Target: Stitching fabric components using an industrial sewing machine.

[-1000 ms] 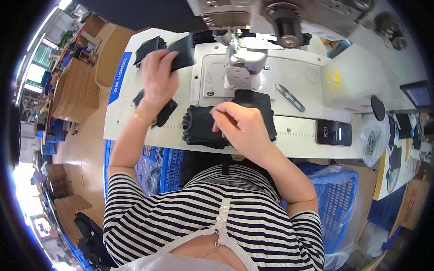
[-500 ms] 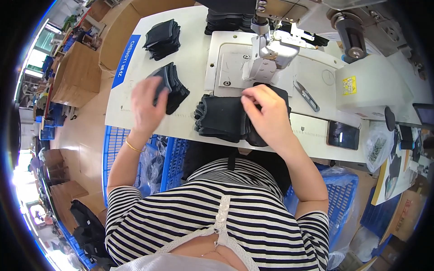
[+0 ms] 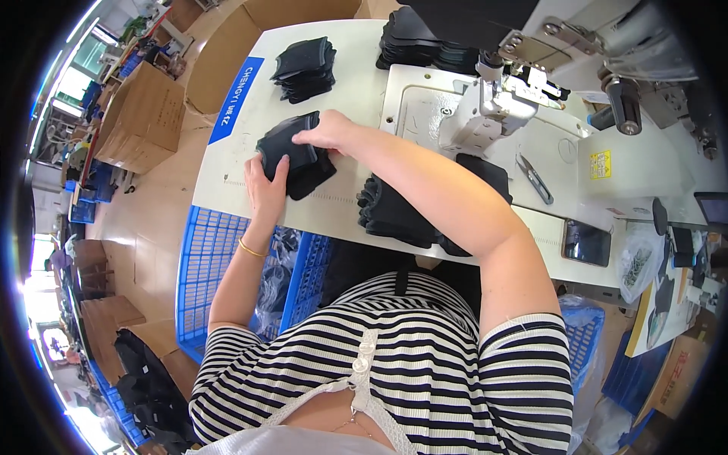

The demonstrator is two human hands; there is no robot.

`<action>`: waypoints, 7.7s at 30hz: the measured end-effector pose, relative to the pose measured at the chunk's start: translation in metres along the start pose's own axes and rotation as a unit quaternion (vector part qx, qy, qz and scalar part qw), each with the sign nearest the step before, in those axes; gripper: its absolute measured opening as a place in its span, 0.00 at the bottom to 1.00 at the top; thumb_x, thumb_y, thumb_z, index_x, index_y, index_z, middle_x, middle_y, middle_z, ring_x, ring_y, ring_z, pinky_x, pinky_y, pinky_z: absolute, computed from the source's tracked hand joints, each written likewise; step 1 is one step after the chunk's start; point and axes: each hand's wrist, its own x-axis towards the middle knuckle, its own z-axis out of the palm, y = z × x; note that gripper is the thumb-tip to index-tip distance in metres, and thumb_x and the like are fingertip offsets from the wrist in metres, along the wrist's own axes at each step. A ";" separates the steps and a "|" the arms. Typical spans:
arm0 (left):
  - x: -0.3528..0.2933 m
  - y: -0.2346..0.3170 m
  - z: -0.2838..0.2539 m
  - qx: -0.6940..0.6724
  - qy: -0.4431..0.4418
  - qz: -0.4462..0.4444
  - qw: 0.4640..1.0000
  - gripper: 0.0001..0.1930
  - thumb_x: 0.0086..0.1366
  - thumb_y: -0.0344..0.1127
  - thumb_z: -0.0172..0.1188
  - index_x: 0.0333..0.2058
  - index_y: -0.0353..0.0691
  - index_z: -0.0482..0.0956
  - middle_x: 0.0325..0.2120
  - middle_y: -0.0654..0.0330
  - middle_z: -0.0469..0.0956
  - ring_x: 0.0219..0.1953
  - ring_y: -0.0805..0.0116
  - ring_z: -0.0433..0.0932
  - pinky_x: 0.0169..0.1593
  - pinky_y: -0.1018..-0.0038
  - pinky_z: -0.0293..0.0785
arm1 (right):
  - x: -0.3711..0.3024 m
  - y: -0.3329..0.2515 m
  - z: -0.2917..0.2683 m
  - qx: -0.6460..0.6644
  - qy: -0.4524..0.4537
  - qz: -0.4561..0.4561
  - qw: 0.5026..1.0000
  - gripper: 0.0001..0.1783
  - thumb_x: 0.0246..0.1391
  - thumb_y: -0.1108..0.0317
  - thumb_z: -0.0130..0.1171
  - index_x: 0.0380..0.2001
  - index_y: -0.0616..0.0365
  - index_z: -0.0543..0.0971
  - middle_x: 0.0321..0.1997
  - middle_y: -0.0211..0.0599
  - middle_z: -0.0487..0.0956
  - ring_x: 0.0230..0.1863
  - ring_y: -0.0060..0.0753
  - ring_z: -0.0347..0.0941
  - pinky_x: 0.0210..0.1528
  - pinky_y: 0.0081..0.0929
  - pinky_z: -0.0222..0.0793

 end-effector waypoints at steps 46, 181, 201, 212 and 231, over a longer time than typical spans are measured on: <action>-0.002 0.043 -0.021 -0.767 -0.229 -0.202 0.564 0.25 0.74 0.43 0.48 0.63 0.33 0.62 0.56 0.48 0.73 0.56 0.55 0.77 0.58 0.60 0.76 | -0.121 -0.010 -0.038 0.107 -0.056 -0.262 0.957 0.40 0.50 0.62 0.72 0.62 0.64 0.64 0.51 0.42 0.76 0.44 0.26 0.75 0.46 0.26 0.74; -0.016 0.209 -0.012 -0.410 -0.364 0.174 0.818 0.05 0.59 0.17 0.63 0.35 0.31 0.80 0.31 0.63 0.78 0.35 0.78 0.75 0.40 0.81 0.71 | -0.257 0.126 -0.111 -0.090 0.511 -0.299 0.801 0.07 0.57 0.75 0.62 0.39 0.63 0.78 0.31 0.39 0.81 0.29 0.31 0.77 0.33 0.24 0.72; -0.021 0.255 -0.009 -0.479 -0.293 0.170 0.810 0.06 0.57 0.19 0.67 0.31 0.33 0.79 0.33 0.60 0.79 0.36 0.75 0.76 0.42 0.79 0.73 | -0.257 0.078 -0.100 0.140 0.335 -0.323 0.874 0.07 0.62 0.76 0.57 0.43 0.65 0.77 0.33 0.37 0.82 0.34 0.20 0.79 0.37 0.18 0.74; -0.022 0.262 -0.015 -0.476 -0.300 0.118 0.818 0.06 0.60 0.22 0.67 0.36 0.32 0.81 0.33 0.62 0.80 0.36 0.79 0.75 0.41 0.83 0.72 | -0.254 0.072 -0.095 0.097 0.393 -0.340 0.849 0.07 0.59 0.74 0.61 0.40 0.64 0.78 0.29 0.37 0.83 0.27 0.20 0.79 0.31 0.18 0.74; -0.011 0.257 -0.014 -0.527 -0.356 0.087 0.767 0.05 0.60 0.21 0.66 0.35 0.31 0.82 0.31 0.64 0.80 0.35 0.80 0.75 0.41 0.83 0.71 | -0.258 0.072 -0.093 0.077 0.391 -0.334 0.854 0.08 0.58 0.72 0.62 0.40 0.62 0.79 0.28 0.38 0.82 0.25 0.23 0.79 0.28 0.19 0.72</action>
